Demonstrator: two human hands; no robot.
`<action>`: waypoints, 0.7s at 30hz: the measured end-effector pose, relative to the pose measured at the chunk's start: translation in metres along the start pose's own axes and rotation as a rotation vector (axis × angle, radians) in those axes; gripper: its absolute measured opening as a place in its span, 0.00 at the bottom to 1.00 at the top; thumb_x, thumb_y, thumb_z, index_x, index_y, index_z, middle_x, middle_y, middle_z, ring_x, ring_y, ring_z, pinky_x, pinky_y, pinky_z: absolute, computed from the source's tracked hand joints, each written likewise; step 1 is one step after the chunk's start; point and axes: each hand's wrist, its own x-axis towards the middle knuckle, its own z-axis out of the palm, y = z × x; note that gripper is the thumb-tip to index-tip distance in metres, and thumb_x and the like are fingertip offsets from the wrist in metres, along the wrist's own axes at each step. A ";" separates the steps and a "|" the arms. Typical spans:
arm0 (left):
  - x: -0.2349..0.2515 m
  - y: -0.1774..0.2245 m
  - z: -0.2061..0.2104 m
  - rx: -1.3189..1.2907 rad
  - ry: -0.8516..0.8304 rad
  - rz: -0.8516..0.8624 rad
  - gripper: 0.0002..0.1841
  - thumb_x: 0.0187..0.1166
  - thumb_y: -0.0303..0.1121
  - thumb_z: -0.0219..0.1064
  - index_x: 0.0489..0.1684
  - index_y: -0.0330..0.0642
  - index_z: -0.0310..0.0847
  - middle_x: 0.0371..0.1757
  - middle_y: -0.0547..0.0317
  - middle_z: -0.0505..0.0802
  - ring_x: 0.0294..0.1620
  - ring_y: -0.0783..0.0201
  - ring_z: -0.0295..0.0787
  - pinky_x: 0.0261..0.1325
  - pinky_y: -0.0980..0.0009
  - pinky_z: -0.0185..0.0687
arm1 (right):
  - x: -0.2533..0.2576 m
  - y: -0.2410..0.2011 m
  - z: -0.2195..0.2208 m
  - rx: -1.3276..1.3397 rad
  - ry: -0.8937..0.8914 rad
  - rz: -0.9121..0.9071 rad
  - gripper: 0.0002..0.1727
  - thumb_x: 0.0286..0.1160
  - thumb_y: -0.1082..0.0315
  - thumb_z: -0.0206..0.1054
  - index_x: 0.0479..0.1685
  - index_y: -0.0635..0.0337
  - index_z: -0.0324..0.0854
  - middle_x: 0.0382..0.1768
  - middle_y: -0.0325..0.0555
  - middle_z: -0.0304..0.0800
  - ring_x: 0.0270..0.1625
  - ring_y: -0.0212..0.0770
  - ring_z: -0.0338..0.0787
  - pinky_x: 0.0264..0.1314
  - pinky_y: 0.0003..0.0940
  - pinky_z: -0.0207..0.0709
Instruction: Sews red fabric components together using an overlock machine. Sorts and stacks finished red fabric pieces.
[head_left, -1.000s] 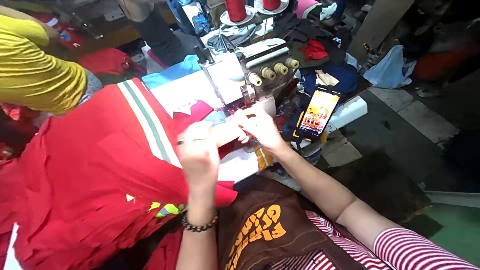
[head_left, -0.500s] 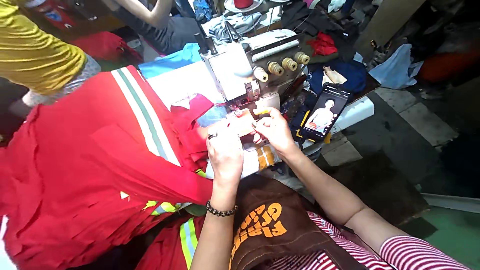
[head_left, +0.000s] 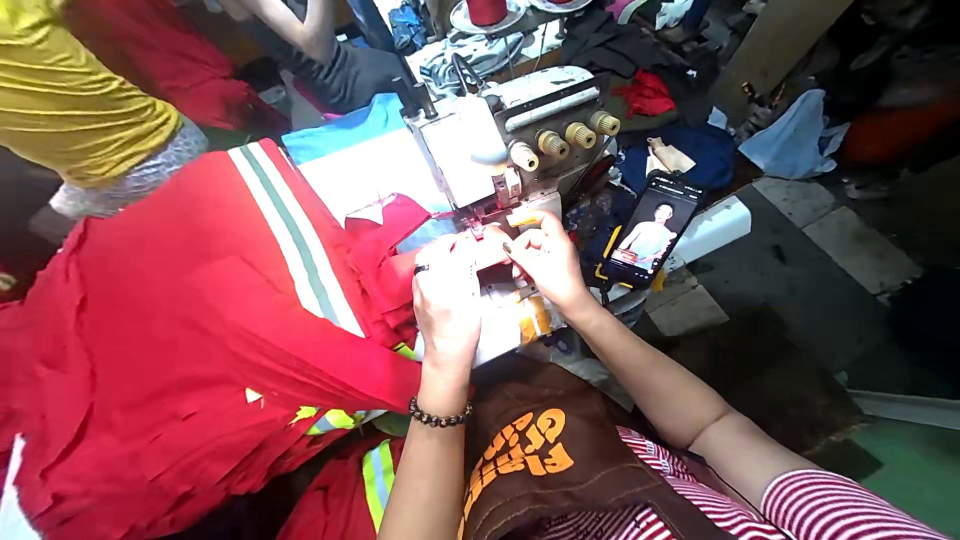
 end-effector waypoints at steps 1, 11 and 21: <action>0.004 -0.002 -0.001 0.011 -0.042 -0.007 0.15 0.86 0.30 0.62 0.65 0.45 0.88 0.67 0.46 0.89 0.70 0.45 0.84 0.70 0.47 0.79 | 0.001 0.000 0.000 -0.027 -0.003 -0.017 0.26 0.78 0.77 0.68 0.74 0.53 0.69 0.31 0.48 0.86 0.20 0.39 0.83 0.18 0.30 0.80; 0.043 -0.025 -0.013 0.188 -0.225 -0.057 0.18 0.86 0.32 0.58 0.71 0.44 0.82 0.76 0.39 0.80 0.73 0.32 0.77 0.69 0.31 0.71 | -0.005 0.013 -0.008 -0.241 0.029 -0.036 0.21 0.85 0.71 0.62 0.75 0.51 0.70 0.29 0.48 0.84 0.20 0.42 0.82 0.18 0.36 0.79; 0.049 -0.069 -0.029 0.092 -0.069 -0.149 0.21 0.90 0.41 0.57 0.74 0.42 0.80 0.78 0.35 0.77 0.79 0.29 0.69 0.75 0.28 0.62 | -0.051 0.036 -0.002 -0.443 -0.154 -0.324 0.10 0.77 0.75 0.67 0.50 0.67 0.90 0.47 0.53 0.94 0.51 0.43 0.94 0.59 0.40 0.88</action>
